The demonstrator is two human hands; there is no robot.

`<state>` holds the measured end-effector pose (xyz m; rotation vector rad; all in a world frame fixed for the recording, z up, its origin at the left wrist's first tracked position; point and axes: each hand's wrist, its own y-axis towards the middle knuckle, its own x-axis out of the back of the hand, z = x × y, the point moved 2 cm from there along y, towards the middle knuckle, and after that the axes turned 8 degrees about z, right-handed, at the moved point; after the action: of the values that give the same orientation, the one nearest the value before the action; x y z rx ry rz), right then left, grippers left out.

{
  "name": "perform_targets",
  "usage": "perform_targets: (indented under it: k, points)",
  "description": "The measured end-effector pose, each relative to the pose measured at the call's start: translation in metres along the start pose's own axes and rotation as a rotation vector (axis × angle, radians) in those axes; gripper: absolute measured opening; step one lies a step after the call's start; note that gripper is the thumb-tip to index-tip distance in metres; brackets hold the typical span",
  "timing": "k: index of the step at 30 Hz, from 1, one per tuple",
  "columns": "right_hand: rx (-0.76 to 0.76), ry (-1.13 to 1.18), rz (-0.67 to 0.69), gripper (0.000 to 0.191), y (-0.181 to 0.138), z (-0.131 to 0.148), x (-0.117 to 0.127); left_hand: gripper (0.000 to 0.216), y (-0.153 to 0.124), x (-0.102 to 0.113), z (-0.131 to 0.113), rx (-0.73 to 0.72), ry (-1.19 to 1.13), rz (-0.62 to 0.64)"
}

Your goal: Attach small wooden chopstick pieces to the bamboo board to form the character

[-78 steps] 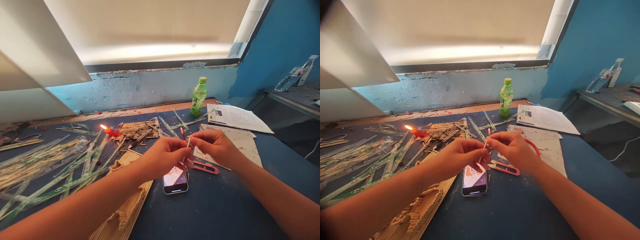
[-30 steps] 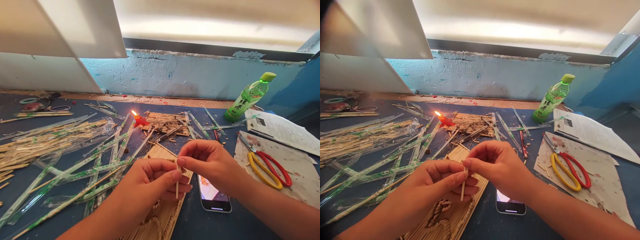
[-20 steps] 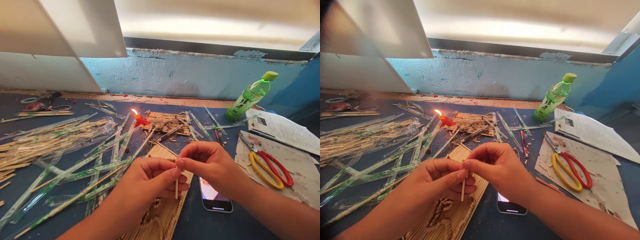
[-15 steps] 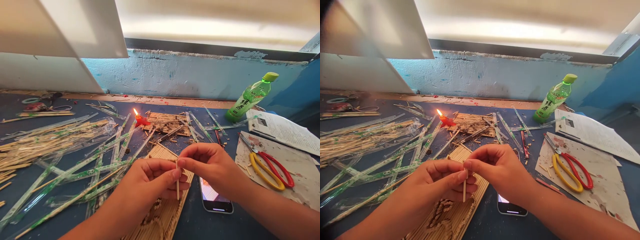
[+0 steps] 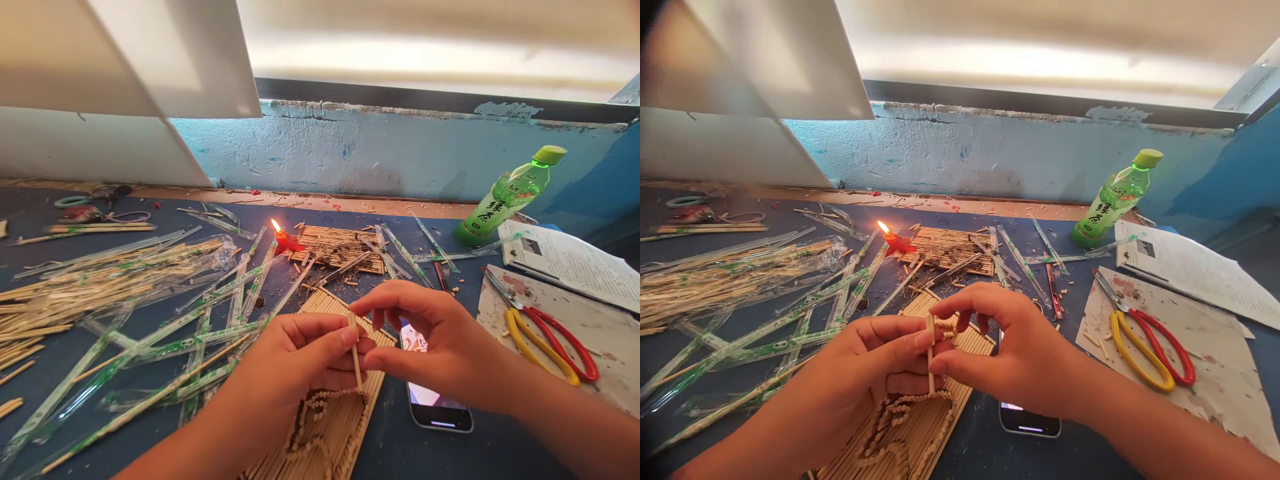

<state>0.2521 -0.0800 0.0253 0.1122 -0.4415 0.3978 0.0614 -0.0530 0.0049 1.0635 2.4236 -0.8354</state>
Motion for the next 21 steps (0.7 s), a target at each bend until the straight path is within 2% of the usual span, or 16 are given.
perform_targets:
  k: [4,6,9,12,14,16,18,21]
  points:
    - [0.088,-0.114,0.067,0.066,-0.003,0.0,0.004,0.022,0.002,0.0,0.001,-0.014,-0.041,-0.003]
    - [0.114,-0.156,0.069,0.072,-0.003,0.0,0.003,0.022,0.002,0.0,0.001,-0.017,-0.053,-0.016]
    - [0.136,-0.191,0.062,0.068,-0.003,0.004,-0.001,0.021,0.002,-0.002,0.0,-0.025,-0.06,-0.007]
    - [0.101,-0.282,0.006,0.05,-0.004,0.009,0.006,0.022,0.0,-0.002,-0.002,-0.013,-0.01,-0.004]
    - [-0.001,-0.439,-0.067,0.039,-0.012,0.008,0.023,0.022,0.0,0.0,-0.002,-0.003,0.027,-0.021]
    - [-0.154,-0.662,-0.114,0.036,-0.03,-0.002,0.051,0.022,0.0,0.001,-0.002,-0.002,0.046,-0.038]
    - [-0.34,-0.853,-0.142,0.04,-0.059,-0.022,0.083,0.023,0.001,0.002,-0.001,-0.004,0.048,-0.055]
    - [-0.618,-0.903,-0.162,0.037,-0.111,-0.062,0.12,0.022,0.001,0.003,0.0,-0.013,0.036,-0.08]
